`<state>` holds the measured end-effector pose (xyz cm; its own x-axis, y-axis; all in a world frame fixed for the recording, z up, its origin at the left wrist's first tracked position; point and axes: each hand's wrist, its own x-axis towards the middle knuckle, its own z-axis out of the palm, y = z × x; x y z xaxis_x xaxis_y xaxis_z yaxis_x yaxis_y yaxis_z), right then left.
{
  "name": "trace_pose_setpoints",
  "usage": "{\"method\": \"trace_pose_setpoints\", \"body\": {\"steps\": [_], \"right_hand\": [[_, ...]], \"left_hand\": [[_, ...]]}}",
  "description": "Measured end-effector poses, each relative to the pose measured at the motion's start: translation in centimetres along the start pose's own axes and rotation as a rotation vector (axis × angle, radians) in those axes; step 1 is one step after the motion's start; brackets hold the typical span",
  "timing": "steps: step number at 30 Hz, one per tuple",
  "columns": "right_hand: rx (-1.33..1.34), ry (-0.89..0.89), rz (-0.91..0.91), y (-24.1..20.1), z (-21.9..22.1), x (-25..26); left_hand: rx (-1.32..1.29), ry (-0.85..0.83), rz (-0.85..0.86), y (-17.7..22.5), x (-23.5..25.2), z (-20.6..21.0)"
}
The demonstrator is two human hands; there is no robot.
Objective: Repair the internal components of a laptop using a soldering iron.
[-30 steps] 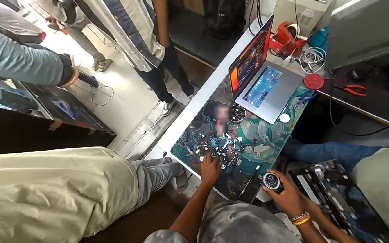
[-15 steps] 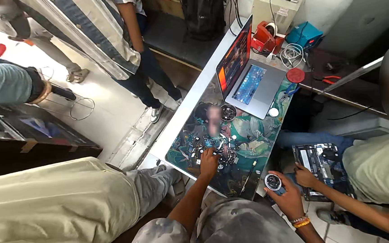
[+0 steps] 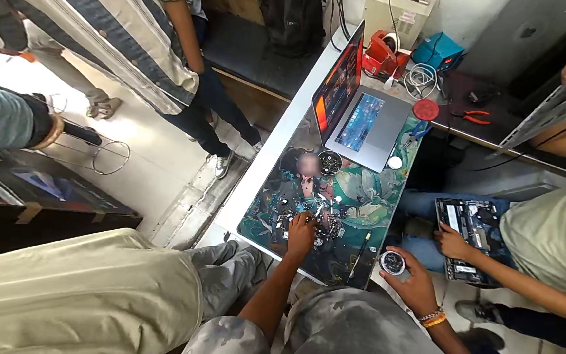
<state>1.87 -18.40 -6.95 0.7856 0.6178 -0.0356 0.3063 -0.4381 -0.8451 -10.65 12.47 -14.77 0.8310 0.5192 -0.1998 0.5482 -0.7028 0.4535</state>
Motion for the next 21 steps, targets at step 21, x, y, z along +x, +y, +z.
{"method": "trace_pose_setpoints", "body": {"steps": [21], "right_hand": [[-0.004, -0.054, -0.007, 0.3, -0.1, 0.2]], "left_hand": [[-0.063, -0.017, -0.06, 0.5, -3.3, 2.1]]}}
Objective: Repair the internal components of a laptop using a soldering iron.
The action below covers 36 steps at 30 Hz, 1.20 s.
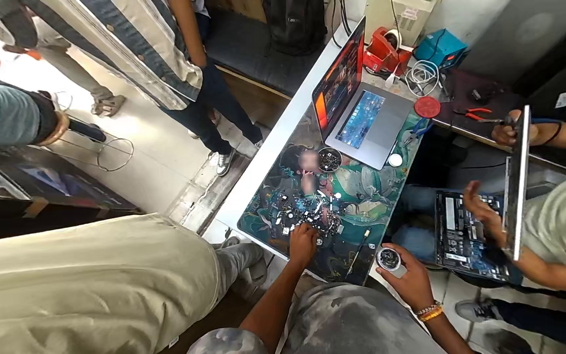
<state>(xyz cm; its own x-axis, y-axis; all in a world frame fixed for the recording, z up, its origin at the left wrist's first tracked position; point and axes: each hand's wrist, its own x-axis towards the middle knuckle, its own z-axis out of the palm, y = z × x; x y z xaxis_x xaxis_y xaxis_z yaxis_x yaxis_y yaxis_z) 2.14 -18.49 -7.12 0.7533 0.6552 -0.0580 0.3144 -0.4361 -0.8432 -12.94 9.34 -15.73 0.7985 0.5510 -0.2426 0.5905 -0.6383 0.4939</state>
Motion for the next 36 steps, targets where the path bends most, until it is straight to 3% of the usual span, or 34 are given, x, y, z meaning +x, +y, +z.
{"method": "trace_pose_setpoints", "body": {"steps": [13, 26, 29, 36], "right_hand": [[0.013, 0.029, 0.037, 0.4, -0.4, -0.7], [0.034, 0.02, 0.024, 0.1, 0.1, -0.5], [0.045, 0.037, 0.025, 0.1, 0.1, -0.4], [0.038, 0.02, 0.024, 0.4, 0.2, -0.7]], "left_hand": [[0.183, -0.222, 0.04, 2.1, 3.3, -0.9], [0.347, -0.341, 0.157, 3.1, 4.2, -1.2], [0.181, -0.211, 0.089, 2.0, 3.3, -0.5], [-0.833, -0.069, -0.233, 0.6, 1.4, -0.8]]}}
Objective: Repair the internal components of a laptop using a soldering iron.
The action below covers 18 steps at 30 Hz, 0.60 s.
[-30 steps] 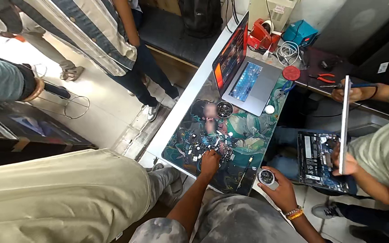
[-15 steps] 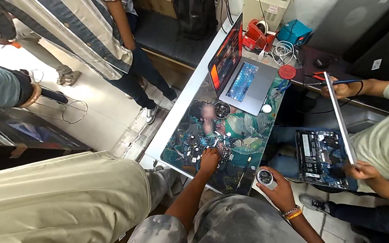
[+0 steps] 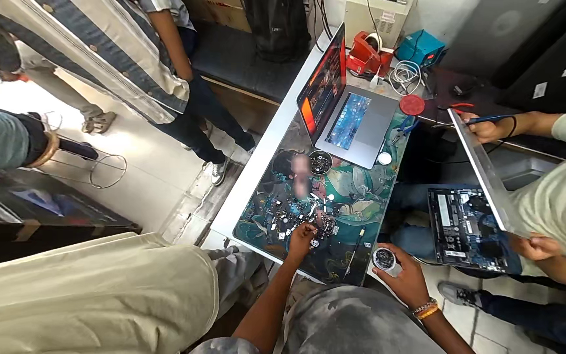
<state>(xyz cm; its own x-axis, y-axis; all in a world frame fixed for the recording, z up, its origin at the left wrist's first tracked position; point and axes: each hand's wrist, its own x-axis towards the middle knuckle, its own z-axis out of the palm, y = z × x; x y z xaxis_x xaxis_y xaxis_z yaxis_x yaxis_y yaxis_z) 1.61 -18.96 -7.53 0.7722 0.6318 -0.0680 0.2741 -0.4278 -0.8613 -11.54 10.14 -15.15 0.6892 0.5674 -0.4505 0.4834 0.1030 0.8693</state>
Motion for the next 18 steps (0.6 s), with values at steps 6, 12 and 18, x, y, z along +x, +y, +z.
{"method": "trace_pose_setpoints", "body": {"steps": [6, 12, 18], "right_hand": [[0.009, -0.018, -0.015, -0.2, 0.3, 0.5], [0.01, -0.012, -0.01, -0.2, 0.2, 0.6], [-0.001, -0.02, -0.013, -0.3, 0.3, 0.5]], "left_hand": [[-0.348, 0.027, 0.018, -0.8, -0.3, -0.4], [-0.522, 0.01, 0.095, -0.3, -0.3, -0.1], [-0.538, -0.024, 0.11, 1.3, -0.8, 0.2]]}}
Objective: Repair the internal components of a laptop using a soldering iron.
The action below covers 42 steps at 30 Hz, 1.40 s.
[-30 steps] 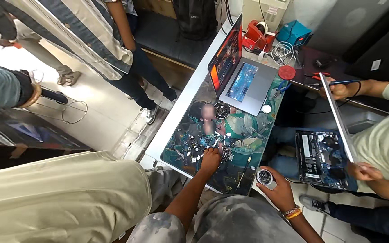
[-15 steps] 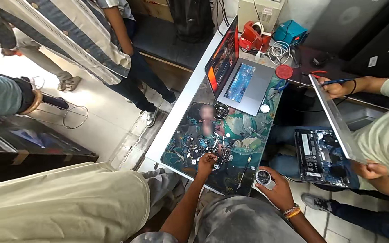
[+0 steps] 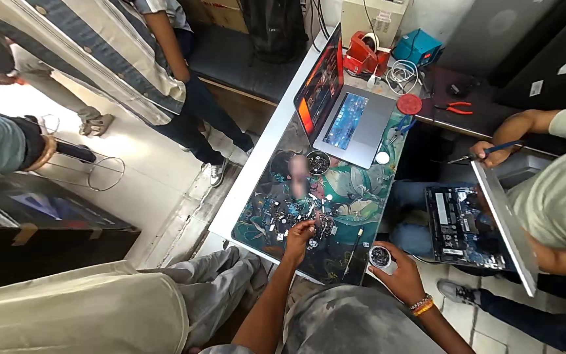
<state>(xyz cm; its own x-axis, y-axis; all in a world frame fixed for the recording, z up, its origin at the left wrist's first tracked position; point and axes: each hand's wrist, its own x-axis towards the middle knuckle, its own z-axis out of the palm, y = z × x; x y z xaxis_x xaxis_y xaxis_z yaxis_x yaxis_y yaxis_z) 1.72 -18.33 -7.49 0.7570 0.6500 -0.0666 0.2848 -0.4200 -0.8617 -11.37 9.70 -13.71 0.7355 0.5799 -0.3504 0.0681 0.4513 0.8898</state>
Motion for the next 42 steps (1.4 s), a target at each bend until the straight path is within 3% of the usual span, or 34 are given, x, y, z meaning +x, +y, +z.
{"method": "trace_pose_setpoints", "body": {"steps": [7, 11, 15, 17, 20, 23, 27, 29, 34, 38, 42], "right_hand": [[0.009, -0.014, 0.004, -0.3, 0.5, 0.2], [-0.012, -0.034, -0.02, -0.5, 1.0, 0.5], [-0.013, -0.012, -0.054, -0.5, 1.2, 0.4], [-0.019, -0.002, -0.061, -0.4, 1.0, 0.4], [0.006, 0.001, -0.06, 0.0, 0.7, 0.2], [0.013, -0.009, -0.016, 0.3, 0.3, 0.1], [0.015, 0.0, 0.008, 0.6, 0.1, 0.1], [0.0, -0.003, 0.0, 0.8, 0.2, 0.1], [-0.013, -0.014, -0.008, 0.8, 0.3, 0.4], [-0.018, -0.017, -0.007, 0.5, 0.3, 0.7], [-0.028, -0.013, -0.002, 0.2, 0.1, 0.9]], "left_hand": [[0.185, -0.267, 0.012, 4.0, -2.2, 4.8], [0.422, -0.444, 0.146, 5.2, -3.8, 9.5], [0.767, -0.517, 0.232, 4.9, -5.0, 12.4], [0.799, -0.51, 0.236, 4.6, -5.3, 12.8], [0.699, -0.419, 0.242, 4.3, -5.5, 12.0], [0.682, -0.192, 0.153, 4.2, -4.3, 9.4], [0.876, 0.221, -0.051, 2.1, -1.7, 2.5], [0.999, 0.296, -0.156, 1.3, -1.3, -0.4], [1.247, 0.124, -0.272, 0.1, -1.6, -2.2], [1.335, -0.046, -0.254, -2.1, -2.2, -1.8], [1.326, -0.064, -0.182, -3.4, -2.9, -1.9]]}}
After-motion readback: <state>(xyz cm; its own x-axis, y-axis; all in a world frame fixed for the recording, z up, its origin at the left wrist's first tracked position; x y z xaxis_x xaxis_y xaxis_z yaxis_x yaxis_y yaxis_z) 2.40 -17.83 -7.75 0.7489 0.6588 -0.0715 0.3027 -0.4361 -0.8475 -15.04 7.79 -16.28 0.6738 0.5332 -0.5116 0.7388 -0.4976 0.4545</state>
